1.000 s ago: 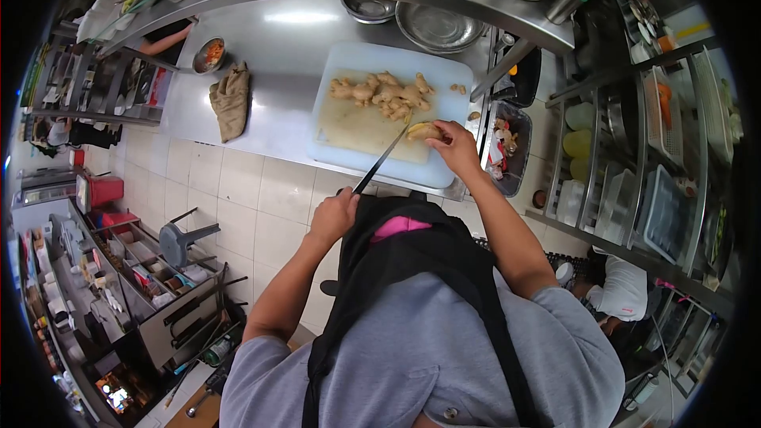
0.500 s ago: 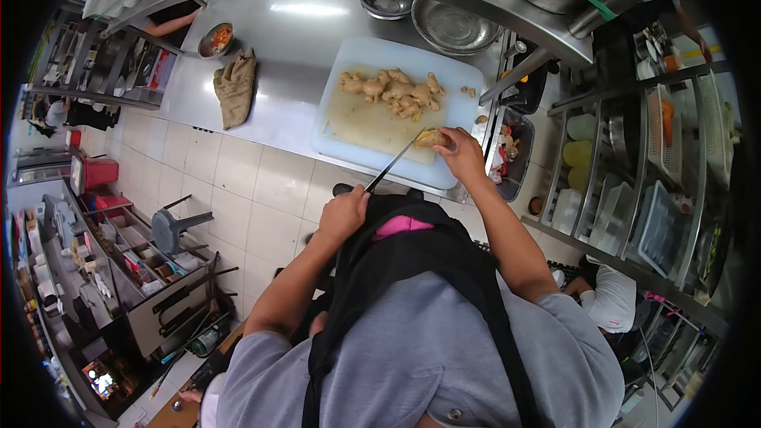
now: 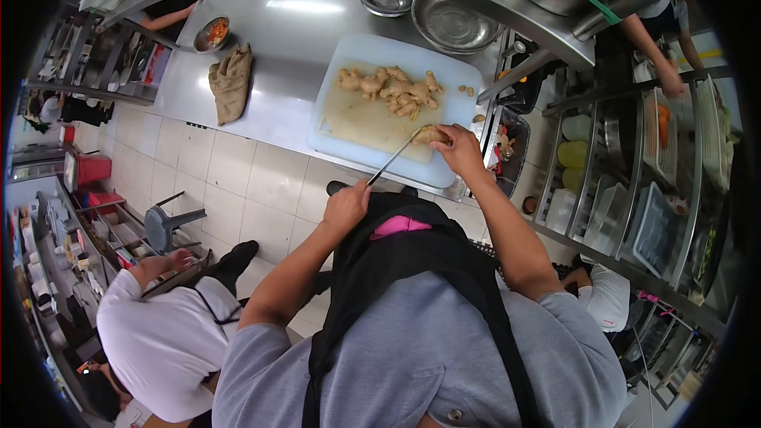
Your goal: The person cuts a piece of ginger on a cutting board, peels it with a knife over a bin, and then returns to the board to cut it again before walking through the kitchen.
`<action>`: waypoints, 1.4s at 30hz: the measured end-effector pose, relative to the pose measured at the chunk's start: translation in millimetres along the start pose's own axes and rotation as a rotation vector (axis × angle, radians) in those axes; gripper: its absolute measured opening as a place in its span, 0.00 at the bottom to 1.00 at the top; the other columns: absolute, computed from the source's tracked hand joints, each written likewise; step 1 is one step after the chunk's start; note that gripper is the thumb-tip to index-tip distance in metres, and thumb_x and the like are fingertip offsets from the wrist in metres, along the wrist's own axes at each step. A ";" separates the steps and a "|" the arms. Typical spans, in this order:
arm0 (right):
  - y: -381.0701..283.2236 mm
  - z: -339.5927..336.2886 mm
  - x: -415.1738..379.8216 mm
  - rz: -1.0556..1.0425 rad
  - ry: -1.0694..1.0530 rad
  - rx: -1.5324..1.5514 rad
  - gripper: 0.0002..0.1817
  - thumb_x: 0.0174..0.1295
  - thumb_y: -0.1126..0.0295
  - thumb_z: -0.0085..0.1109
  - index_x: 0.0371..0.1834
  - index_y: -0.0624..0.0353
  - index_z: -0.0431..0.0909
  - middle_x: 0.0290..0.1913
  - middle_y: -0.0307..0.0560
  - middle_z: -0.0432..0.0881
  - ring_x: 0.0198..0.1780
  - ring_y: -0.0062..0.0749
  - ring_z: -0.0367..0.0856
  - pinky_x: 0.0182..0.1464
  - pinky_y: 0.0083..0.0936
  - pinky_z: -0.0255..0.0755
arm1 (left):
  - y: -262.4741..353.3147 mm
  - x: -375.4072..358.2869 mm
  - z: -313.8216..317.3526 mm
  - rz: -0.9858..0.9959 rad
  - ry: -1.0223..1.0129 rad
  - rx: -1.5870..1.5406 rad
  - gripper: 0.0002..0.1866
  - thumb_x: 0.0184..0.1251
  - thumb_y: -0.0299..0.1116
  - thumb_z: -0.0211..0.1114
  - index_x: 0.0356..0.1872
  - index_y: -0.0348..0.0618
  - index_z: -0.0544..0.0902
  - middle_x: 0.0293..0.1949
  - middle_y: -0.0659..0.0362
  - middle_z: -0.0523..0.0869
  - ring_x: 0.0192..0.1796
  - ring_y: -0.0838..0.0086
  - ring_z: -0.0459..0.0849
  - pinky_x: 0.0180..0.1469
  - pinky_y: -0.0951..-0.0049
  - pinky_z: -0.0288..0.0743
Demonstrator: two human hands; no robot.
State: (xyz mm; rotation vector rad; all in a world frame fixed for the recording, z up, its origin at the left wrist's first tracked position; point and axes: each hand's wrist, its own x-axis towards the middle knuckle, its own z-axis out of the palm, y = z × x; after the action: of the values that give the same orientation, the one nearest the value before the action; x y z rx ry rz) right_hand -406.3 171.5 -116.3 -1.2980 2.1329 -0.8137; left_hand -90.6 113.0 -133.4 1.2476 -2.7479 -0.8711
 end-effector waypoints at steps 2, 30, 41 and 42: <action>3.5 1.2 3.4 -0.012 0.005 -0.015 0.25 0.55 0.66 0.77 0.56 0.62 0.87 0.47 0.57 0.87 0.48 0.54 0.87 0.53 0.39 0.80 | 2.6 1.0 7.7 -0.003 0.020 -0.004 0.13 0.82 0.42 0.56 0.43 0.42 0.75 0.25 0.42 0.85 0.32 0.41 0.87 0.33 0.42 0.79; -8.1 4.4 -14.6 -0.075 -0.244 0.787 0.24 0.68 0.78 0.67 0.65 0.61 0.70 0.60 0.44 0.81 0.62 0.27 0.79 0.67 0.27 0.73 | 68.9 -1.7 -107.2 -0.042 -0.048 -0.435 0.19 0.81 0.44 0.59 0.43 0.34 0.82 0.35 0.38 0.88 0.42 0.37 0.86 0.45 0.48 0.79; -10.9 5.7 -17.7 -0.077 -0.273 0.798 0.23 0.67 0.79 0.69 0.64 0.62 0.72 0.60 0.44 0.82 0.62 0.27 0.81 0.67 0.27 0.74 | 72.2 -4.9 -115.9 -0.044 -0.094 -0.441 0.17 0.80 0.42 0.60 0.45 0.35 0.83 0.37 0.39 0.89 0.43 0.39 0.87 0.46 0.51 0.80; -11.9 4.8 -18.3 -0.072 -0.278 0.811 0.23 0.67 0.79 0.69 0.63 0.62 0.72 0.59 0.44 0.83 0.62 0.27 0.81 0.67 0.27 0.74 | 72.8 -5.7 -117.5 -0.045 -0.100 -0.438 0.17 0.80 0.42 0.60 0.45 0.34 0.83 0.37 0.39 0.89 0.43 0.39 0.87 0.47 0.51 0.80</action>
State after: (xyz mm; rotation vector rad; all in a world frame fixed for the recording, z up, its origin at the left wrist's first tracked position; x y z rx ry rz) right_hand -388.3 182.7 -109.0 -0.9658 1.3101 -1.2629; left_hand -111.4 98.7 2.6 1.2063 -2.4060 -1.4732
